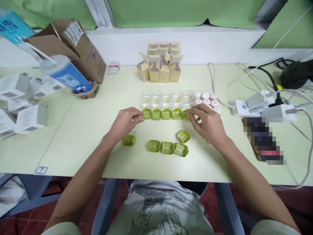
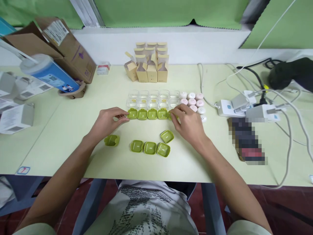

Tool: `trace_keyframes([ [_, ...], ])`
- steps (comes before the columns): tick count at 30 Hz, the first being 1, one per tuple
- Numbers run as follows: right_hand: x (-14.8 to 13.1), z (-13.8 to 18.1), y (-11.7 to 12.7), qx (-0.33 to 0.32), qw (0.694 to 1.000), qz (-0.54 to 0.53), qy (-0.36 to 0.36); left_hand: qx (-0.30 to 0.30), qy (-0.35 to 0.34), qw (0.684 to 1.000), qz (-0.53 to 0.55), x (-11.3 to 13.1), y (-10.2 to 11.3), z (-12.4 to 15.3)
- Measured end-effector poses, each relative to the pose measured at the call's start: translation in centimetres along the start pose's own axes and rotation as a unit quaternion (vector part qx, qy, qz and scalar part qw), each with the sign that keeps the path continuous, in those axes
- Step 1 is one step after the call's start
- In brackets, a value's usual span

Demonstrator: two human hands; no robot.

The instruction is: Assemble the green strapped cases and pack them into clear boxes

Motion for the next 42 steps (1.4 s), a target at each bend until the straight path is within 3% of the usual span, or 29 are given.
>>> trace_keyframes([
  [4,0.1,-1.8,2.5,0.004,0.999,0.028,-0.02,0.029,-0.023,0.998,-0.05,0.2,1.3,-0.7],
  [7,0.1,-5.5,3.5,-0.017,0.999,0.05,-0.003,0.047,-0.046,0.993,-0.096,-1.0,2.6,-3.7],
  [10,0.2,-10.4,2.5,-0.028,0.999,0.041,0.009,0.03,-0.068,0.996,-0.058,-3.4,1.4,-8.3],
  [12,0.0,-12.7,1.1,-0.054,0.997,0.053,0.005,0.011,-0.049,0.999,-0.005,-4.7,-0.1,-10.8],
  [15,-1.2,-12.5,0.6,-0.053,0.997,0.055,0.013,0.013,-0.024,0.999,0.021,-4.8,-0.7,-11.7],
  [18,-2.4,-7.4,2.4,-0.05,0.998,0.021,0.037,0.044,-0.058,0.997,-0.007,-2.0,1.8,-7.6],
  [21,-2.5,-0.1,4.0,-0.12,0.984,-0.012,0.129,0.007,-0.082,0.997,0.012,1.3,4.3,-0.1],
  [23,-1.7,3.8,4.2,-0.135,0.973,0.007,0.187,-0.034,-0.11,0.993,0.006,3.1,4.7,4.9],
  [26,-0.2,6.7,3.1,-0.131,0.969,0.051,0.203,-0.025,-0.097,0.995,-0.006,4.3,3.5,10.0],
  [28,0.3,7.2,2.1,-0.124,0.973,0.068,0.184,-0.008,-0.097,0.995,0.001,4.8,2.2,11.3],
  [32,0.3,7.5,1.6,-0.108,0.977,0.063,0.173,0.005,-0.116,0.992,-0.044,5.9,0.5,10.9],
  [38,0.5,8.4,2.2,-0.073,0.968,0.004,0.242,0.029,-0.154,0.987,-0.048,7.4,1.0,10.7],
  [42,0.3,8.7,1.9,-0.083,0.963,-0.029,0.253,0.021,-0.2,0.979,-0.036,7.6,0.8,11.1],
])
Point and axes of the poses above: each hand's wrist, its own z-axis away from the middle knuckle, its own y-axis out of the back of the hand, x = y × z, the point moved 3 cm from there along -z, towards the middle knuckle, and after that the axes turned 13 degrees about -y, right-handed, at the moved point
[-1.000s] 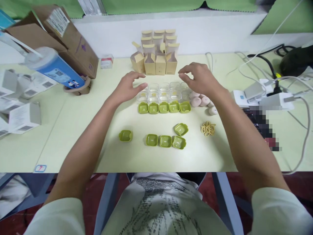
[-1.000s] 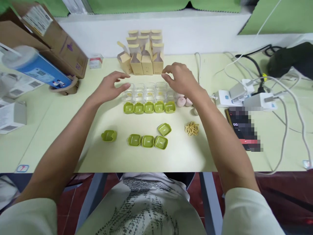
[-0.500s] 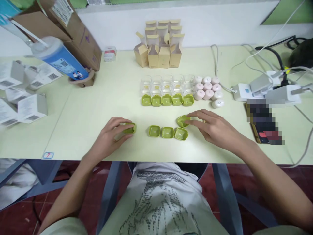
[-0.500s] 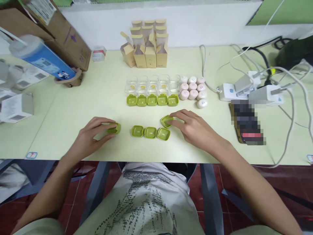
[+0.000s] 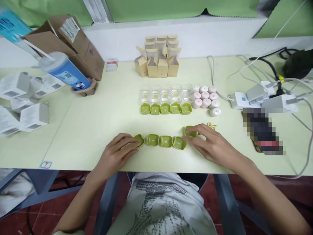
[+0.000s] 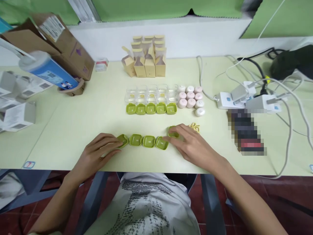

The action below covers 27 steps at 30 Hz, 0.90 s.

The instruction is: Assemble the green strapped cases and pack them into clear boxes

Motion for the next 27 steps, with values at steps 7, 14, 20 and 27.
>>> trace_keyframes([
  [7,-0.7,-0.4,-1.6,0.038,0.999,0.007,-0.005,0.024,-0.015,0.997,-0.07,0.1,-2.5,-1.3],
  [14,-2.5,-0.9,-1.6,0.067,0.997,0.024,-0.02,0.0,-0.002,0.998,-0.062,0.4,-2.1,-1.1],
  [20,-4.1,-2.5,-2.5,0.068,0.996,0.05,0.043,0.024,0.001,0.992,-0.126,2.2,-1.5,-1.1],
  [27,-5.7,-2.9,-3.4,0.101,0.992,0.061,0.046,-0.013,-0.025,0.97,-0.241,5.4,-4.4,-4.8],
])
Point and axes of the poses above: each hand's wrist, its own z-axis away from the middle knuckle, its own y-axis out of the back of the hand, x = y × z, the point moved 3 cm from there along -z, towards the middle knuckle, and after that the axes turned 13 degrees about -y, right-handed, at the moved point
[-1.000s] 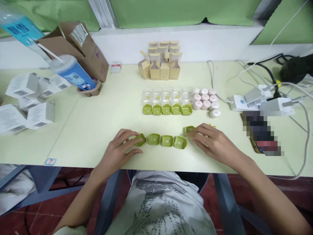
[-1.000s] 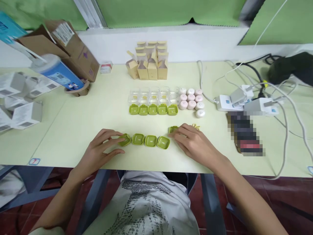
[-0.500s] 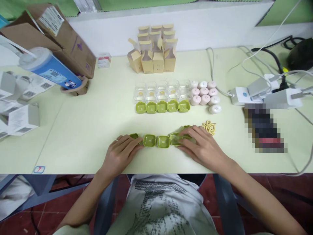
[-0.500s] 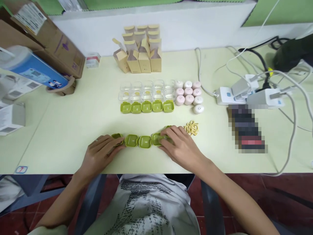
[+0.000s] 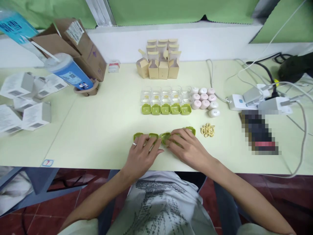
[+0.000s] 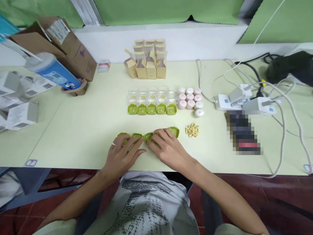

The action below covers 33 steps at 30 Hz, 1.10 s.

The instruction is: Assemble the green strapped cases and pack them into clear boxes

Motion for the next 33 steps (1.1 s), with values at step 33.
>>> trace_keyframes([
  [33,4.3,2.4,-0.3,-0.024,0.994,0.09,-0.063,0.045,0.003,0.993,0.108,-4.7,-2.1,1.6],
])
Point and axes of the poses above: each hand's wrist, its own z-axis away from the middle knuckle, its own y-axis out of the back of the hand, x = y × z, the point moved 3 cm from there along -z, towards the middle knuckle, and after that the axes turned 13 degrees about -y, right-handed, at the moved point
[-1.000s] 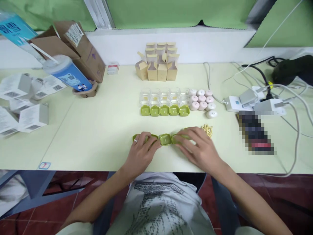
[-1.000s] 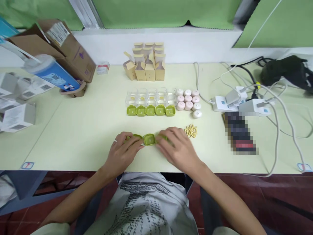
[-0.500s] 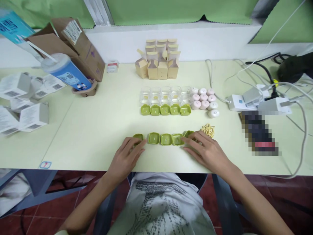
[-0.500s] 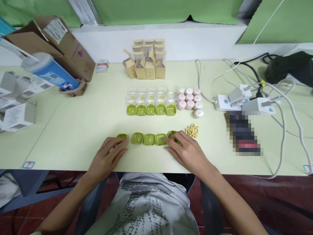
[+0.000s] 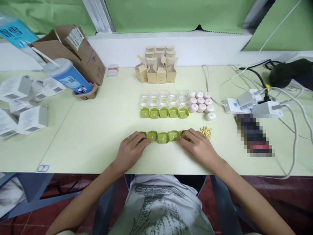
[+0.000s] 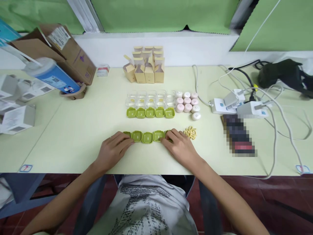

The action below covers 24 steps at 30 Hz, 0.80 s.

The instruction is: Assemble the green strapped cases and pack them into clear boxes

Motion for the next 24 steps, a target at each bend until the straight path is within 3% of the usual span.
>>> trace_keyframes([
  [9,2.4,-3.7,-1.1,-0.019,1.0,-0.014,-0.014,-0.033,-0.027,0.999,-0.007,-3.5,-1.9,-2.5],
  [16,3.4,-4.3,-1.5,-0.02,0.999,-0.011,-0.039,-0.052,-0.009,0.999,0.016,-4.8,-2.4,-3.0],
  [24,2.4,-5.0,-1.8,-0.023,1.0,0.0,-0.009,-0.038,-0.017,0.999,0.006,-4.9,-2.8,-3.2],
])
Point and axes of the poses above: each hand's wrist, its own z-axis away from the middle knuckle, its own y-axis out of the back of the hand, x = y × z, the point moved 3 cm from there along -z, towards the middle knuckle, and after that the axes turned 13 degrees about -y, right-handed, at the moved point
